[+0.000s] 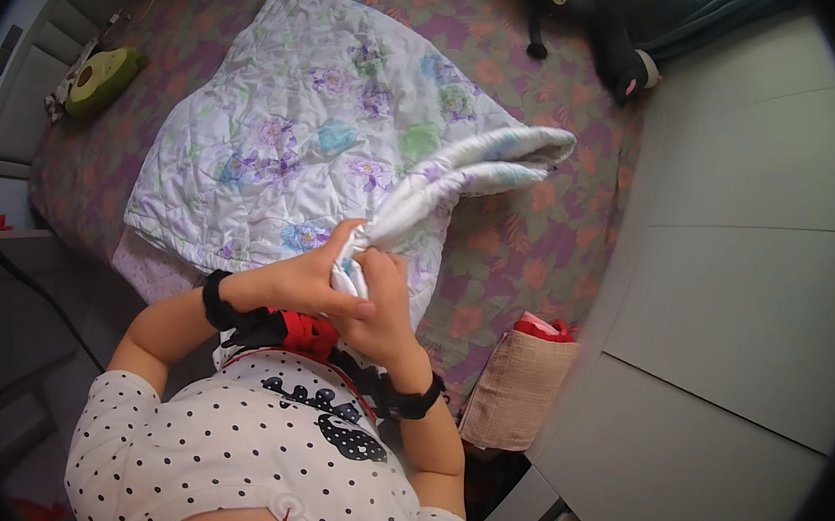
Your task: The person folds a floral blanket on a bed, smooths the fabric, and stacks it next to another folded blanket.
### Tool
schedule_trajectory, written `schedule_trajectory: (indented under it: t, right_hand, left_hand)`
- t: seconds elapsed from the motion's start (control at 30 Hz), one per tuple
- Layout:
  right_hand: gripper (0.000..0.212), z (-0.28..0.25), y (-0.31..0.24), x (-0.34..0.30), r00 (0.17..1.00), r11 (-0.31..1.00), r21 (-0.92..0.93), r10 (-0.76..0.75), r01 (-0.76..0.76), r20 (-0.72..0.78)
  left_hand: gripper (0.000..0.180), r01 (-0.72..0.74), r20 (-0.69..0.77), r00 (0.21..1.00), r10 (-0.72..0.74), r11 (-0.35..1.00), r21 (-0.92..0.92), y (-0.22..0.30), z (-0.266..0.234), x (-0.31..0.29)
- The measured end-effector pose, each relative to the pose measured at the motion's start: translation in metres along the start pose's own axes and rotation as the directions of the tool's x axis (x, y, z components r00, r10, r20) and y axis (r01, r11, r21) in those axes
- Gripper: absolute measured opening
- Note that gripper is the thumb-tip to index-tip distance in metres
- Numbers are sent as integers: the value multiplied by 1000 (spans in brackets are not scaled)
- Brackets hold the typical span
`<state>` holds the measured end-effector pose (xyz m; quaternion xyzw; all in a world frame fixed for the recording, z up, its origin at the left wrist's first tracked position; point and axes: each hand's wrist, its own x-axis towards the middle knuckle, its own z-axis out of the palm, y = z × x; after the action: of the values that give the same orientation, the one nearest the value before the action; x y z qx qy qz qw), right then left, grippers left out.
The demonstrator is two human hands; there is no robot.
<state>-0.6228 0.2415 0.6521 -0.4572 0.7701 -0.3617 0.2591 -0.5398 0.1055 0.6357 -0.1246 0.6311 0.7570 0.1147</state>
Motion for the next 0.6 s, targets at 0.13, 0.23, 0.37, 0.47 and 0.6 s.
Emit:
schedule_trajectory:
  t: [0.13,0.23,0.37,0.47,0.6]
  right_hand:
    - [57,7,1,1,986,930,363,3,-64,165]
    - [62,18,7,-3,925,930,367,-106,-37,364]
    - [58,27,9,-10,891,837,515,-77,-186,447]
    - [51,13,16,-13,870,778,565,-46,-277,490]
    - [25,-20,42,0,969,775,586,232,-236,84]
  left_hand:
    - [80,-26,-129,991,25,1000,-10,-4,-11,-13]
    - [75,-73,-232,964,128,970,230,-24,-7,-21]
    - [69,-24,-176,980,93,934,355,-40,-10,-29]
    - [61,42,-108,994,-7,943,331,-37,-28,-37]
    - [42,32,-350,929,118,919,394,-19,-60,-66]
